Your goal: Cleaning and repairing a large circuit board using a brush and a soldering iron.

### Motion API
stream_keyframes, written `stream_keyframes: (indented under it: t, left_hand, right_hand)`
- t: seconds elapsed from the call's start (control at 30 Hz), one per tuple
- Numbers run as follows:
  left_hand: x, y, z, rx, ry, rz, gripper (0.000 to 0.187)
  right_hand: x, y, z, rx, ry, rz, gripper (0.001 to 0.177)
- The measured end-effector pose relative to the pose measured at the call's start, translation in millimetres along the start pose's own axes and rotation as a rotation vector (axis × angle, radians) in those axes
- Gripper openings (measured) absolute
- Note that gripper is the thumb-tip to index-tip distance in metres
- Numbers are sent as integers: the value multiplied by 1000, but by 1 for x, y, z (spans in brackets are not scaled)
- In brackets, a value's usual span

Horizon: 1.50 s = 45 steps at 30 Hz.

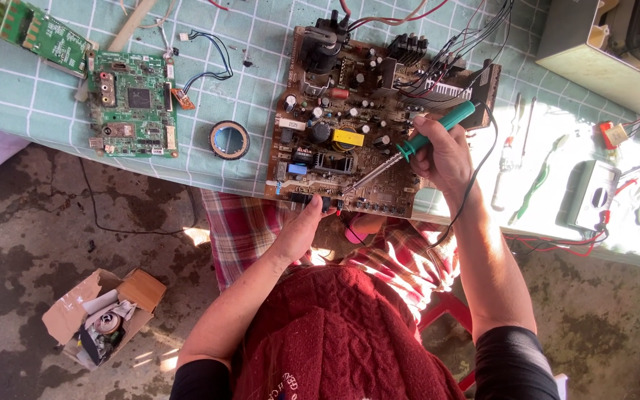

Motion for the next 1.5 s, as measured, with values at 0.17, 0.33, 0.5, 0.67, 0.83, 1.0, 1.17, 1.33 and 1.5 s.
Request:
stream_keyframes:
  t: [0.17, 0.33, 0.5, 0.67, 0.83, 1.0, 1.17, 1.33, 1.5]
  left_hand:
    - [-2, -1, 0, -9, 9, 2, 39]
    - [-2, -2, 0, -14, 19, 4, 38]
    - [-3, -3, 2, -29, 30, 9, 38]
    - [-4, -3, 1, -32, 41, 11, 37]
    - [-1, -6, -3, -35, 32, 12, 38]
    - [-15, -2, 17, -29, 49, 14, 35]
    - [-4, -8, 5, -20, 56, 13, 37]
    - [-21, -2, 24, -15, 79, 6, 35]
    - [-14, -12, 2, -37, 173, -26, 32]
  right_hand:
    - [1, 0, 1, 5, -7, 7, 31]
    - [-2, 3, -3, 5, 2, -16, 30]
    - [8, -4, 7, 1, 1, -15, 31]
    - [4, 1, 4, 13, -9, -6, 30]
    - [3, 2, 2, 29, -2, -18, 29]
    - [4, 2, 3, 26, -16, -11, 29]
    - [4, 24, -23, 97, -42, -22, 27]
    - [21, 53, -22, 211, -25, -11, 25]
    - [51, 98, 2, 405, -150, 14, 24]
Point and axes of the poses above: each hand's wrist, its own y-axis away from the middle knuckle, its own x-axis out of the back of the hand, z = x × y, the point moved 7 cm from there along -y, towards the middle knuckle, and after that the axes turned 3 degrees about -y, right-handed, at the moved point
